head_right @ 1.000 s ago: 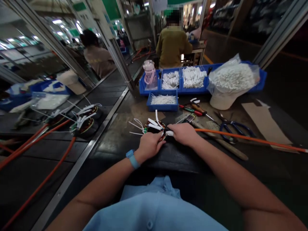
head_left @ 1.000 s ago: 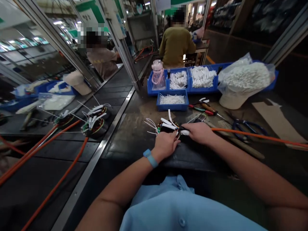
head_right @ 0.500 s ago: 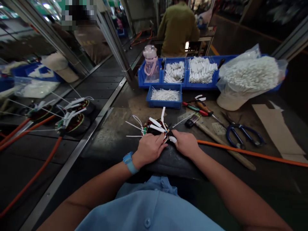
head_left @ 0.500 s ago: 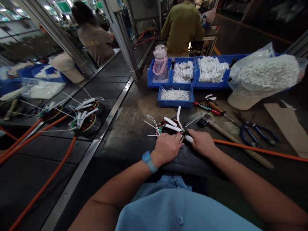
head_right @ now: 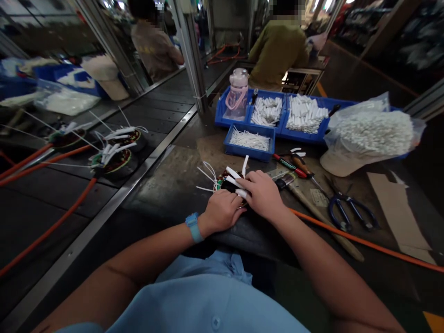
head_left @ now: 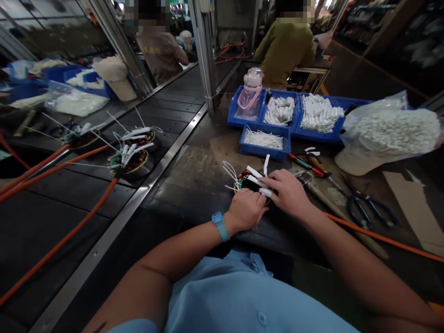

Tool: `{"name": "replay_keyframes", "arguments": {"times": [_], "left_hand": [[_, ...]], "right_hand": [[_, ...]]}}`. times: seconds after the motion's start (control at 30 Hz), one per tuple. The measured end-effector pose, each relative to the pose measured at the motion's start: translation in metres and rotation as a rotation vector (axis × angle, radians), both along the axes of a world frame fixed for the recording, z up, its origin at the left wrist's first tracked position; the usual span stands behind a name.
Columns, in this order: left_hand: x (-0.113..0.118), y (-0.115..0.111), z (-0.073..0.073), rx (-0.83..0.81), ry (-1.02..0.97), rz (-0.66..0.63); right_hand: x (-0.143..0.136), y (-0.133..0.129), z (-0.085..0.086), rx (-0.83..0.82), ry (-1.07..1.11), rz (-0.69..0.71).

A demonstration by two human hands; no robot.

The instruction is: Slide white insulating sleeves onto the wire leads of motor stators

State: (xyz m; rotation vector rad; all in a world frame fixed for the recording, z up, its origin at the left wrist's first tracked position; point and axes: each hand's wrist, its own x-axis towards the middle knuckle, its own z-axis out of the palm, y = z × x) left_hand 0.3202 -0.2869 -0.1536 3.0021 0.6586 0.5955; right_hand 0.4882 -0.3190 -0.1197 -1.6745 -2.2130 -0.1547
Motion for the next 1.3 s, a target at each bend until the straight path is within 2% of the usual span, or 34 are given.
{"name": "replay_keyframes", "arguments": {"times": [0.1, 0.2, 0.4, 0.6, 0.7, 0.83, 0.9, 0.93, 0.97, 1.0, 1.07, 1.1, 1.2, 1.3], "left_hand": [[0.001, 0.002, -0.007, 0.019, -0.052, -0.01], [0.003, 0.003, -0.012, 0.04, -0.096, -0.029], [0.006, 0.006, -0.019, 0.114, -0.221, -0.044], [0.009, 0.006, -0.024, 0.137, -0.288, -0.036], [0.009, 0.006, -0.024, 0.146, -0.32, -0.019], [0.008, 0.006, -0.022, 0.149, -0.306, -0.023], [0.007, 0.006, -0.021, 0.153, -0.278, -0.019], [0.007, 0.007, -0.02, 0.158, -0.267, -0.02], [0.006, 0.007, -0.02, 0.164, -0.261, -0.023], [0.006, 0.008, -0.02, 0.171, -0.262, -0.027], [0.006, 0.009, -0.021, 0.182, -0.277, -0.035], [0.007, 0.009, -0.022, 0.187, -0.288, -0.039], [0.007, 0.011, -0.024, 0.202, -0.326, -0.05], [0.008, 0.013, -0.024, 0.213, -0.358, -0.059]], "right_hand": [[-0.006, 0.019, 0.012, -0.085, -0.171, 0.072], [-0.009, 0.028, 0.013, -0.107, -0.221, 0.102], [-0.019, 0.033, 0.006, -0.072, -0.173, 0.059], [-0.026, 0.051, 0.009, -0.15, -0.182, 0.163], [-0.033, 0.056, 0.008, -0.155, -0.176, 0.162], [-0.033, 0.054, 0.01, -0.145, -0.056, 0.192], [-0.016, 0.054, 0.012, -0.098, 0.111, 0.234], [-0.001, 0.055, 0.012, -0.042, 0.199, 0.203], [0.018, 0.058, 0.012, 0.024, 0.269, 0.113], [0.039, 0.061, 0.012, 0.105, 0.306, -0.036], [0.087, 0.07, 0.009, 0.181, 0.223, -0.461], [0.11, 0.076, 0.008, 0.191, 0.193, -0.563], [0.166, 0.094, 0.004, 0.18, 0.081, -0.671], [0.193, 0.117, 0.001, 0.122, -0.047, -0.659]]}}
